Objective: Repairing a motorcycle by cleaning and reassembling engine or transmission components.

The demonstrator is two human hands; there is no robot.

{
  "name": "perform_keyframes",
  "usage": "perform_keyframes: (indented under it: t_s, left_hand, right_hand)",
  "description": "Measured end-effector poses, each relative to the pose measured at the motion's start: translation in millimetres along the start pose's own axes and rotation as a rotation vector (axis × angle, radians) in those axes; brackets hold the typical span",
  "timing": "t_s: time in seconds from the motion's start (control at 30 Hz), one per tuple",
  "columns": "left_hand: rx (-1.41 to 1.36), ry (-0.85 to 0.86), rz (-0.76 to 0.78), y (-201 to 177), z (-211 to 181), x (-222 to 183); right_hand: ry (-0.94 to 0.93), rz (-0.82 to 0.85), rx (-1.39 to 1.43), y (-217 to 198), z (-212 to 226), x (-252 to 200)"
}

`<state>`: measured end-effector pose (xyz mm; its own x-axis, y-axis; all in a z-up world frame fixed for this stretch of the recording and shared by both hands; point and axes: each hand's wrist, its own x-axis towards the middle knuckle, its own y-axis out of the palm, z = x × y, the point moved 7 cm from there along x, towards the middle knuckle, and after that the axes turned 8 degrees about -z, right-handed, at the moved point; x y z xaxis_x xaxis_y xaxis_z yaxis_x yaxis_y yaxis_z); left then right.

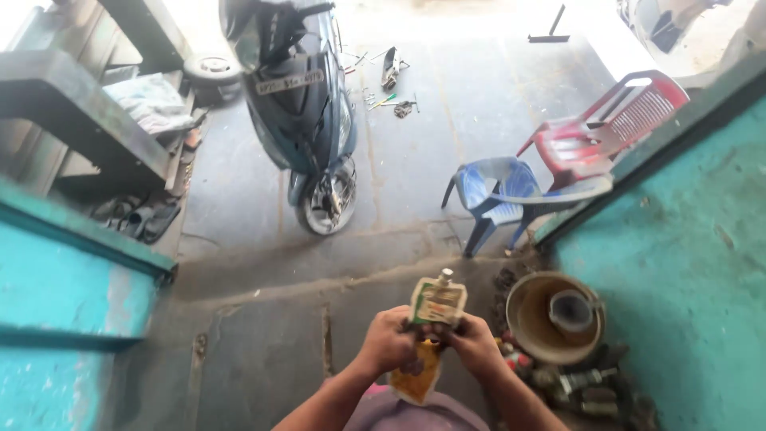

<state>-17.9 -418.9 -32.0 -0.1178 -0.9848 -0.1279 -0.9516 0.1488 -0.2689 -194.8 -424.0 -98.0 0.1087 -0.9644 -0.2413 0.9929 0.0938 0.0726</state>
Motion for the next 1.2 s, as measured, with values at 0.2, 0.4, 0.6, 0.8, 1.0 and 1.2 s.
perform_keyframes:
  t_s: [0.2,0.4,0.6,0.8,1.0,1.2]
  left_hand:
    - [0.019,0.373,-0.239,-36.9,3.3,165.3]
    - [0.062,0.363,-0.321,-76.1,3.6,365.0]
    - [0.022,0.177,-0.054,-61.6,-14.3,569.1]
    - [0.269,0.255,-0.012,-43.5,-42.4,745.5]
    - [0.159,0.243,0.031,-44.1,-30.5,947.5]
    - [-0.027,0.201,-0.152,-102.0,-29.3,1104.2]
  right_hand:
    - [-0.028,0.001,-0.229,11.3,28.5,190.3]
    - [-0.047,-0.074,-0.092,-4.8,51.9,370.6]
    - [0.054,-0.116,0.067,-69.9,78.3,539.5]
    - [0.052,-0.202,0.023,-130.8,132.8,684.8]
    - [0.087,-0.133,0.057,-180.2,141.1,902.5]
    - [0.159,0.048,-0.165,-165.4,205.5,1095.5]
